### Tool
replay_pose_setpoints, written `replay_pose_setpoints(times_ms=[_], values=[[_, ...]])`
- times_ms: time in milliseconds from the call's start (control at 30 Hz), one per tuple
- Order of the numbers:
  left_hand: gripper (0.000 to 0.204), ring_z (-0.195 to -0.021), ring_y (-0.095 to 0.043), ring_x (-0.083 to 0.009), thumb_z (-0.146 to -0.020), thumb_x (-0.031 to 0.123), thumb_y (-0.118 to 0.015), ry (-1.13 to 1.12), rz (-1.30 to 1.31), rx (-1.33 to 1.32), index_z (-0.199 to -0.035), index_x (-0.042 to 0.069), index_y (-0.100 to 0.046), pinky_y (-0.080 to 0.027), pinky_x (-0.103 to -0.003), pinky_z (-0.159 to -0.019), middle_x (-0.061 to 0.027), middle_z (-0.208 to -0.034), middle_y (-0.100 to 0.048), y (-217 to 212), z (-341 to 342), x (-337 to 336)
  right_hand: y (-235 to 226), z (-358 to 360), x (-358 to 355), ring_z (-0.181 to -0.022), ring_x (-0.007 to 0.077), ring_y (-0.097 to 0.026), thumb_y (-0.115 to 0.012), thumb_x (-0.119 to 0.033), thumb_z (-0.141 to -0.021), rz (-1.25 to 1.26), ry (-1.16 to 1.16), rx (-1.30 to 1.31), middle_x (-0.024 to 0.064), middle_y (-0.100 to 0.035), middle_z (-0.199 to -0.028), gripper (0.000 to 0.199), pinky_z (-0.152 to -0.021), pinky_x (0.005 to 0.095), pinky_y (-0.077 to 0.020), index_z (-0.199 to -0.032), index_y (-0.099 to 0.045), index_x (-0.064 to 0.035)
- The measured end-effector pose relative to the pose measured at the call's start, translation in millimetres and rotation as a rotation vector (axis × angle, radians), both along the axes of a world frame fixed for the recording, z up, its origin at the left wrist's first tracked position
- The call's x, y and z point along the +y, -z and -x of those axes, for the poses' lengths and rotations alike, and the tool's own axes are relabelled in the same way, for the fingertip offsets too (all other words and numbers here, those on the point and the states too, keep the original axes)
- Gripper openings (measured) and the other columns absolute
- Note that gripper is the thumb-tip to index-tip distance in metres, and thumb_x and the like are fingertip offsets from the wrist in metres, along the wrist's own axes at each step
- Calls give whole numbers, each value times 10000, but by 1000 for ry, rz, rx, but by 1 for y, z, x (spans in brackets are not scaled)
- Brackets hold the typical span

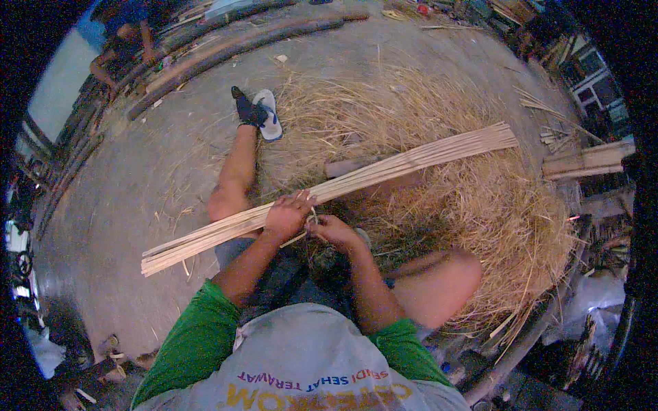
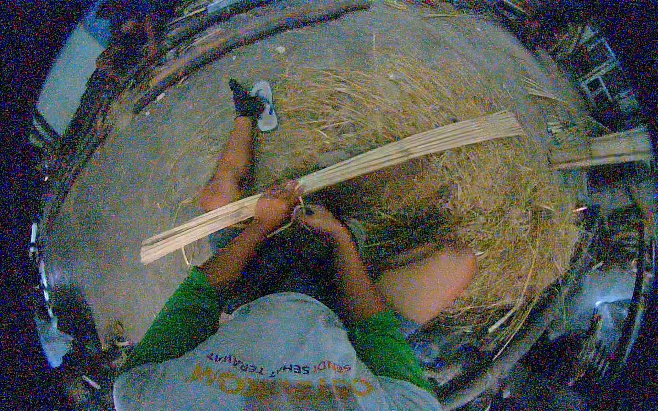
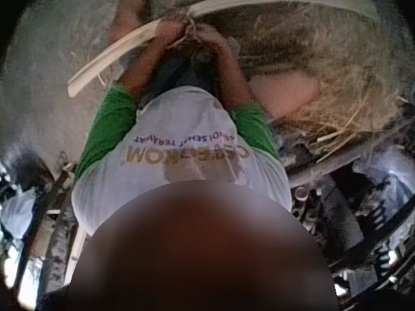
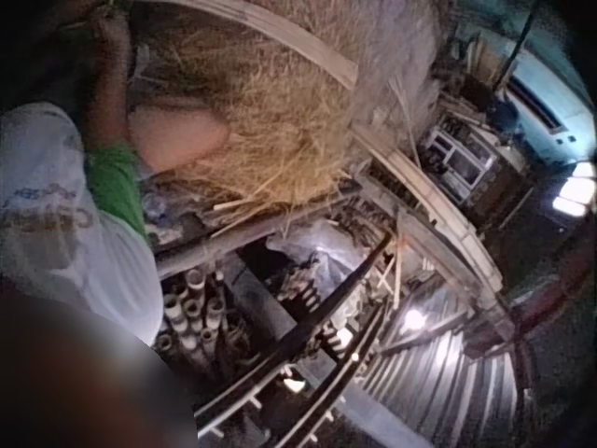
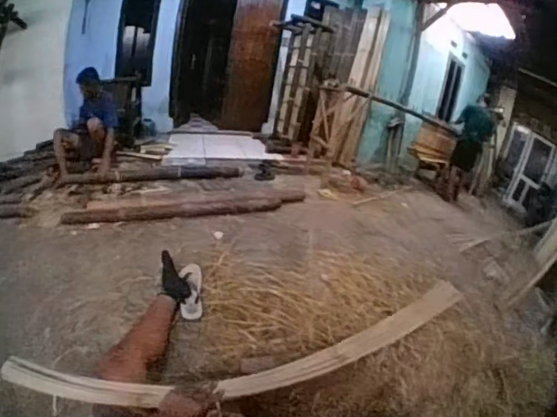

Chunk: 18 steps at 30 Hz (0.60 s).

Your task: The person sits on the floor and gathers thin bamboo strips, aligning them into a neat bundle. They then tie the bundle together using a thin strip of material.

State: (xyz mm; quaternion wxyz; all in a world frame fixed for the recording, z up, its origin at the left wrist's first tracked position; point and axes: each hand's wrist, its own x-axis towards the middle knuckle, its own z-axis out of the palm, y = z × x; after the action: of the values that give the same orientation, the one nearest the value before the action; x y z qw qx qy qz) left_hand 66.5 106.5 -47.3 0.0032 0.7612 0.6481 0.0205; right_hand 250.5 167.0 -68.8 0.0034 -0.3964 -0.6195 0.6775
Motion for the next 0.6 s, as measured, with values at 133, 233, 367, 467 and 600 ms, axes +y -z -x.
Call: replay_pose_setpoints(times_ms=[133,233,367,467,600], values=[[517,-1326,-526,-275,-911,264,-579,-4,-9,-39,-1418,179,-521,-430,-465,-1077,-83,-1493,-503,0,-2,0,5,-18,-1,-899,210,-655,-657,-269,-932,-252,-241,4,92,-732,-1015,288,-851,366,-513,-1116,-697,-52],[511,-1306,-544,-275,-907,257,-585,8,-58,-22,-1409,181,-532,-439,-463,-1066,-77,-1479,-519,-2,-3,0,2,-19,-6,-956,251,-673,-631,-271,-935,-276,-171,-113,132,-733,-1063,302,-902,391,-514,-1128,-693,-47],[511,-1306,-543,-270,-897,241,-591,13,-97,-47,-1403,187,-541,-448,-464,-1055,-72,-1471,-529,-1,-4,2,-26,-24,-6,-965,309,-684,-560,-421,-962,-313,-89,-155,183,-723,-1066,449,-900,434,-516,-1103,-700,-19],[515,-1312,-538,-264,-894,246,-598,16,-103,-33,-1404,196,-541,-452,-458,-1051,-68,-1472,-528,3,-3,2,-42,-20,-2,-975,339,-687,-535,-544,-949,-171,16,-189,206,-720,-1055,587,-888,454,-517,-1048,-715,6],[518,-1313,-536,-257,-897,253,-603,43,-115,14,-1410,215,-540,-451,-442,-1053,-55,-1471,-530,7,1,4,-32,-4,-12,-953,328,-691,-581,-607,-906,-243,-15,-259,204,-725,-1004,653,-861,441,-525,-980,-731,25]])
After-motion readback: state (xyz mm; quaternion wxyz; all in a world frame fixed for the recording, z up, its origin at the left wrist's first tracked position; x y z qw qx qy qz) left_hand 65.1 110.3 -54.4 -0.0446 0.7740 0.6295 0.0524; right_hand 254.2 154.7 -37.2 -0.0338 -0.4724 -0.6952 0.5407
